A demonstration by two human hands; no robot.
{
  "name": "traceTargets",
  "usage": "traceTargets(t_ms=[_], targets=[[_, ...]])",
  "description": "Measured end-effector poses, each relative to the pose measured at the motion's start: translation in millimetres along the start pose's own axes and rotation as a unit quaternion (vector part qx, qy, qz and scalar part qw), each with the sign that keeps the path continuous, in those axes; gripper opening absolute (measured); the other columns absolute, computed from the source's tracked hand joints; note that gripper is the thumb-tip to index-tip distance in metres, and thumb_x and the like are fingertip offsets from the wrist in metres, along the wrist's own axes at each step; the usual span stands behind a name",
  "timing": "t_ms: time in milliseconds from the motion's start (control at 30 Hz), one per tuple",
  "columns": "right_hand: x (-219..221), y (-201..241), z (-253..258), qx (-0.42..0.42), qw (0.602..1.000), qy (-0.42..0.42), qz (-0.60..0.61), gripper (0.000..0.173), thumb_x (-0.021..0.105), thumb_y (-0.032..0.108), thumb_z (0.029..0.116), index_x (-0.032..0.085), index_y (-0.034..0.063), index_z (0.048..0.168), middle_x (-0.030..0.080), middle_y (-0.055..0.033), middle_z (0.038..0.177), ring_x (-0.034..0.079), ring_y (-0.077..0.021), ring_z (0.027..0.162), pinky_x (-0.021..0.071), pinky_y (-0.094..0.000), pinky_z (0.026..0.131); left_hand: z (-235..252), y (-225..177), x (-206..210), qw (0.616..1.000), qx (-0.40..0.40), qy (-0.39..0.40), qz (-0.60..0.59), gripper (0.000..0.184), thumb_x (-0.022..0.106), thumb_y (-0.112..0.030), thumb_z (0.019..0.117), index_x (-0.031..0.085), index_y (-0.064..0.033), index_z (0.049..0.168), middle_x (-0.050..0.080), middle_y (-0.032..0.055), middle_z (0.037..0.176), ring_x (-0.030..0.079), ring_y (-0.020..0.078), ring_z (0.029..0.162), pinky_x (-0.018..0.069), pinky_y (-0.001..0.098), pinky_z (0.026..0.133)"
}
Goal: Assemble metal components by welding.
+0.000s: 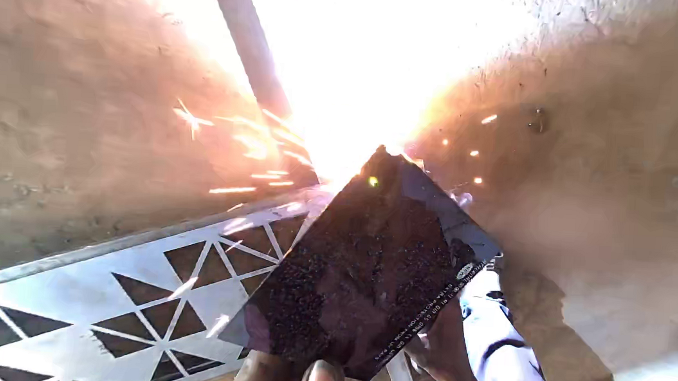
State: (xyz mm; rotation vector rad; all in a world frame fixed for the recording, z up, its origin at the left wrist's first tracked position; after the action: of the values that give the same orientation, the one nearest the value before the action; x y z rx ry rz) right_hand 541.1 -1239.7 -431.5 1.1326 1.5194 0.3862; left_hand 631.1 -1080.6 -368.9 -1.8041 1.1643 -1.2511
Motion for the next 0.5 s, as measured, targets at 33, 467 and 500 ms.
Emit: traceTargets(t_ms=[33, 467, 500], targets=[[-1, 0, 0, 0.017, 1.000, 0.011, -0.010, 0.093, 0.068, 0.071, 0.0777, 0.060, -0.0081, 0.126, 0.067, -0.0224, 0.118, 0.063, -0.0187, 0.114, 0.0512, -0.0358, 0.101, -12, 6, -8, 1.000, 0.009, 0.011, -0.025, 0.026, 0.056, -0.010, 0.1021, 0.063, 0.0017, 0.125, 0.074, 0.0129, 0.116, 0.072, 0.0206, 0.107, 0.0591, 0.0348, 0.093], [2, -4, 5, -0.008, 1.000, -0.009, -0.003, 0.061, 0.075, 0.056, 0.0770, 0.073, -0.0001, 0.100, 0.074, -0.0100, 0.088, 0.071, -0.0121, 0.083, 0.0606, -0.0328, 0.076, -13, -44, 19, 0.997, -0.033, -0.063, 0.014, 0.017, 0.065, -0.021, 0.1001, 0.071, -0.0146, 0.115, 0.076, 0.0023, 0.104, 0.072, 0.0135, 0.096, 0.0593, 0.0326, 0.089], [2, -6, 6, -0.017, 1.000, -0.006, -0.022, 0.060, 0.074, 0.060, 0.0786, 0.074, 0.0035, 0.099, 0.075, -0.0075, 0.086, 0.072, -0.0114, 0.081, 0.0615, -0.0333, 0.075, -13, -44, 20, 0.997, -0.033, -0.065, 0.014, 0.016, 0.065, -0.021, 0.1001, 0.072, -0.0149, 0.113, 0.076, 0.0031, 0.103, 0.072, 0.0147, 0.096, 0.0593, 0.0337, 0.090]])
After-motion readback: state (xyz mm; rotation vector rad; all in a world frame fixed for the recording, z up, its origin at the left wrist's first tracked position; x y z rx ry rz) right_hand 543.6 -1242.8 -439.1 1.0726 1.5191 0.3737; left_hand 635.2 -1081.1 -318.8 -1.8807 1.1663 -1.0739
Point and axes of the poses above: each hand's wrist, its own z-axis towards the middle knuckle, its own x-axis out of the palm, y = z × x, the point moved 3 cm from there along z, towards the middle knuckle
